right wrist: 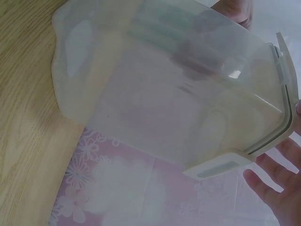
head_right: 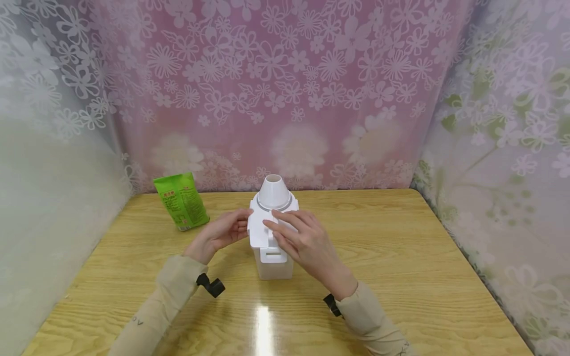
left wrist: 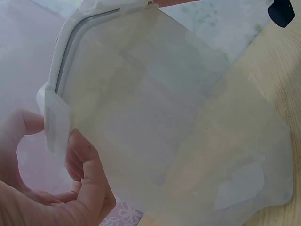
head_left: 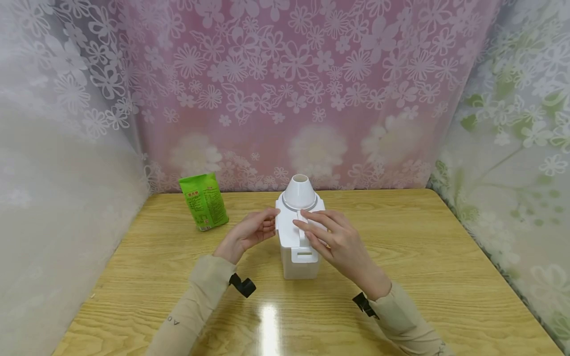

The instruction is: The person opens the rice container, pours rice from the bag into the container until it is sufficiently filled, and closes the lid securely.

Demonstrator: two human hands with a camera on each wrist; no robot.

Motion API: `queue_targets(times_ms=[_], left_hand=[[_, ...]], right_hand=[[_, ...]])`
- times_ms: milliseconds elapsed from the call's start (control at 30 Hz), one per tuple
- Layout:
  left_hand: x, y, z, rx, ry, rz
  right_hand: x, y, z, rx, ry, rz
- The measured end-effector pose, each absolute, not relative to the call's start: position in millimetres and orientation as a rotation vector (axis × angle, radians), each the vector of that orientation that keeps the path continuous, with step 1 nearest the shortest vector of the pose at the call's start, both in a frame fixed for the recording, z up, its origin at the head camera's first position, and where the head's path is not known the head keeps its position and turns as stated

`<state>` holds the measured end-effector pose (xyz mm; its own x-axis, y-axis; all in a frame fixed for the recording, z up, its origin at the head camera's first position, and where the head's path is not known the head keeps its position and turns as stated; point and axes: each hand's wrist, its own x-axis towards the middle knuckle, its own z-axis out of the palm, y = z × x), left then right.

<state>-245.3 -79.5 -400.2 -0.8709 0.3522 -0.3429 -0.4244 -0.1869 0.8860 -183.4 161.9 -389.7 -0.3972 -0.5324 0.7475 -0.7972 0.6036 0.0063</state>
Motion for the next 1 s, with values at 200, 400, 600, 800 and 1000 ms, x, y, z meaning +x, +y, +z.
queue_targets(times_ms=[200, 400, 600, 800, 1000], left_hand=[[-246.4, -77.4, -402.1, -0.071, 1.564, 2.116], [-248.2, -75.8, -404.4, -0.051, 1.561, 2.122], [-249.8, -76.6, -407.3, -0.010, 1.554, 2.115], [-249.6, -76.5, -408.1, -0.008, 1.556, 2.113], [-249.0, -73.9, -403.4, -0.065, 1.573, 2.151]], right_hand=[[-183.1, 161.0, -389.4, 1.037, -2.095, 0.465], [-182.9, 161.7, -389.4, 1.031, -2.095, 0.474], [-183.2, 162.0, -390.1, 1.029, -2.092, 0.485], [-182.6, 161.5, -390.6, 1.026, -2.095, 0.502], [-182.3, 161.5, -389.7, 1.028, -2.089, 0.501]])
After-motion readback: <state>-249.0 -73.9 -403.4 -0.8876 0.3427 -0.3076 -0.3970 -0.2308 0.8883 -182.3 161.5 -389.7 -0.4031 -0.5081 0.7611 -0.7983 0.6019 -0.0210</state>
